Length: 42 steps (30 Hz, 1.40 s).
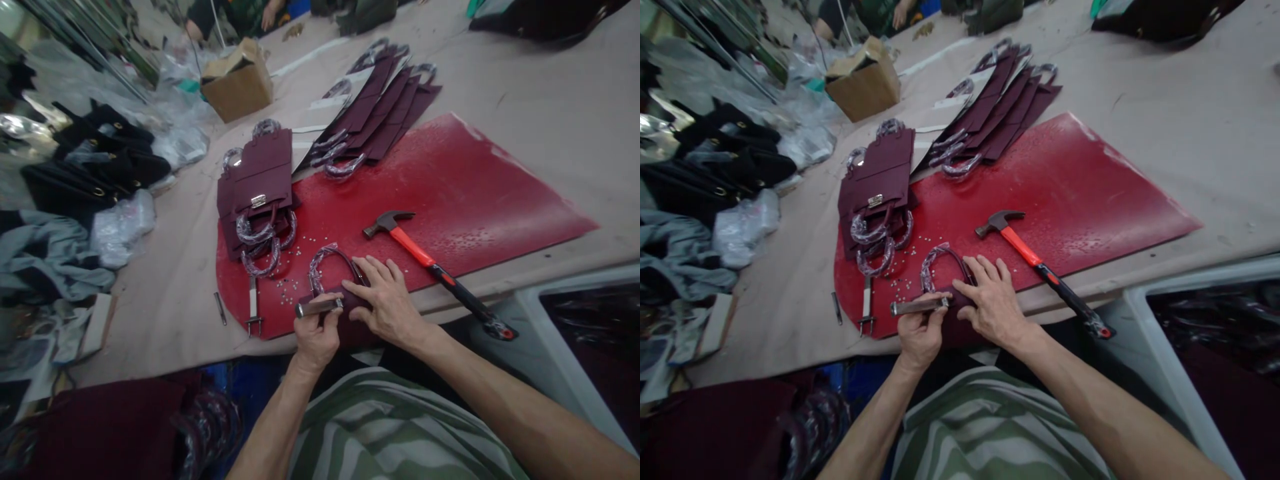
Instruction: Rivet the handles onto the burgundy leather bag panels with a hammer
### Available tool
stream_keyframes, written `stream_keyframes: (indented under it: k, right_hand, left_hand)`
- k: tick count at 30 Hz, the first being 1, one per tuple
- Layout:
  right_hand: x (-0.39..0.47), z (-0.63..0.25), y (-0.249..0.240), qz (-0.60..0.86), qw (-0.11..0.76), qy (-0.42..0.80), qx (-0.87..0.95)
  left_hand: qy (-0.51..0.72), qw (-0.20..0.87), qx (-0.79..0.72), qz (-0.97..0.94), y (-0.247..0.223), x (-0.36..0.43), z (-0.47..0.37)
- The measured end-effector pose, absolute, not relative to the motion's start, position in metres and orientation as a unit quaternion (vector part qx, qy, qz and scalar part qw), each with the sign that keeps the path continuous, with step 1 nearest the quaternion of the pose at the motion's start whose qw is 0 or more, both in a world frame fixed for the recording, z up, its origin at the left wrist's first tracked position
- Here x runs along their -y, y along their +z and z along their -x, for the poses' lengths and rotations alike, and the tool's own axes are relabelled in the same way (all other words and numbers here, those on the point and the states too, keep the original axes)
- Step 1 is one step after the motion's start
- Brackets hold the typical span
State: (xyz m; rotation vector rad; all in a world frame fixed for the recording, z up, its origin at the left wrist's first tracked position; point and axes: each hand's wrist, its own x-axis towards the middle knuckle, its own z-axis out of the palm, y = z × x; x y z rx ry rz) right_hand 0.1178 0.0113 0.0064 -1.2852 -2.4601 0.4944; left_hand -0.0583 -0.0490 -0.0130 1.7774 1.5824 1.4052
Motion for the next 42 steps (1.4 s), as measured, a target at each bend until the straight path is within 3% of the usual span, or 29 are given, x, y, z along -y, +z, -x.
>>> stream_keyframes:
  k: [14, 17, 20, 24, 27, 31, 34, 38, 40, 42]
  right_hand:
    - [-0.013, -0.118, 0.005, 0.442, 0.173, 0.185, 0.860]
    - [-0.020, -0.129, 0.010, 0.415, 0.213, 0.194, 0.863]
    - [-0.033, -0.153, 0.022, 0.480, 0.253, 0.127, 0.830]
    - [-0.051, -0.185, 0.040, 0.612, 0.097, 0.021, 0.785]
    - [-0.064, -0.193, 0.052, 0.655, 0.036, 0.134, 0.743]
    - [-0.072, -0.184, 0.069, 0.636, 0.097, 0.465, 0.608]
    - [-0.061, -0.174, 0.087, 0.597, 0.127, 0.589, 0.530]
    - [-0.026, -0.166, 0.123, 0.569, 0.204, 0.536, 0.589]
    - [-0.009, -0.165, 0.142, 0.531, 0.271, 0.398, 0.697]
    - [0.003, -0.167, 0.156, 0.472, 0.285, 0.229, 0.802]
  left_hand:
    - [0.454, 0.087, -0.550, -0.695, -0.010, 0.042, 0.050]
    - [0.454, 0.074, -0.547, -0.700, -0.013, 0.041, 0.048]
    - [0.461, 0.092, -0.546, -0.694, -0.014, 0.041, 0.046]
    - [0.472, 0.108, -0.546, -0.684, -0.015, 0.040, 0.044]
    - [0.471, 0.118, -0.551, -0.679, -0.015, 0.040, 0.045]
    - [0.483, 0.136, -0.545, -0.672, -0.015, 0.040, 0.044]
    - [0.493, 0.141, -0.538, -0.670, -0.015, 0.039, 0.043]
    - [0.490, 0.138, -0.539, -0.671, -0.015, 0.039, 0.042]
    - [0.487, 0.136, -0.539, -0.673, -0.016, 0.039, 0.042]
    - [0.486, 0.133, -0.540, -0.674, -0.017, 0.039, 0.042]
